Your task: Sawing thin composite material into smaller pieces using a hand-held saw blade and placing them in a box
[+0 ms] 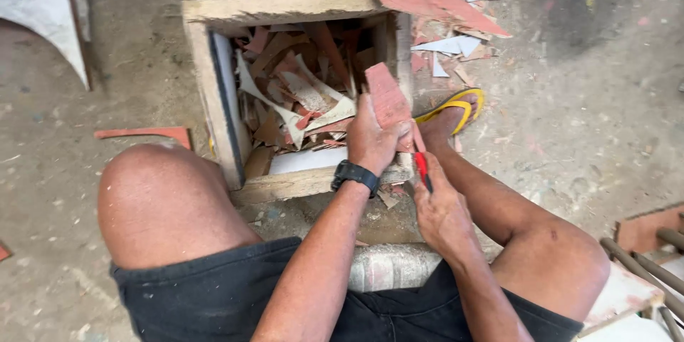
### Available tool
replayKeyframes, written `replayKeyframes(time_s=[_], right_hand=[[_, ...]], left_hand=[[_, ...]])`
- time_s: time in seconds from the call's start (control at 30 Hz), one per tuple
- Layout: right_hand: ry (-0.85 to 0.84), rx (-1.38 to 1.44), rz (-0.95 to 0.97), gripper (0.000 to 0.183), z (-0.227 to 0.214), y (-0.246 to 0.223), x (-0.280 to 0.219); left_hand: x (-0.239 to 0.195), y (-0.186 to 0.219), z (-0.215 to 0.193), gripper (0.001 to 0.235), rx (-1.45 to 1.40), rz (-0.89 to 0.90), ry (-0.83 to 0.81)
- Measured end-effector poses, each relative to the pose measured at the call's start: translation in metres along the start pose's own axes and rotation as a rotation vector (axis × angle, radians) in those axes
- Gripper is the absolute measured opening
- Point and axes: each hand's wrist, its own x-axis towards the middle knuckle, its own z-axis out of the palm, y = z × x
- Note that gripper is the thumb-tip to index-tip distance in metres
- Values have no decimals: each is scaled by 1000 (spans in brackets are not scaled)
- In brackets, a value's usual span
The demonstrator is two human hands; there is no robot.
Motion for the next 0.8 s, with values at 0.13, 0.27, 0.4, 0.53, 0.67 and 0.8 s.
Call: replayKeyframes(time_s=[0.13, 0.27, 0.4, 0.53, 0.67, 0.8], right_hand=[[27, 1, -12, 59, -2, 1, -6], [-28, -32, 24, 60, -2, -11, -16], [15, 8, -65, 59, -6, -14, -10], [21, -16, -27, 61, -18, -13, -55], [-5, -39, 90, 67, -25, 15, -89], [-4, 20, -162, 57, -7, 27, -50]], left_hand=[[7, -18, 4, 51, 33, -13, -20], [9, -24, -1, 51, 17, -38, -18], [10, -17, 2, 54, 27, -20, -28], [16, -24, 7, 53, 5, -27, -20], [15, -23, 7, 51, 6, -23, -19], [22, -43, 16, 51, 49, 118, 72]])
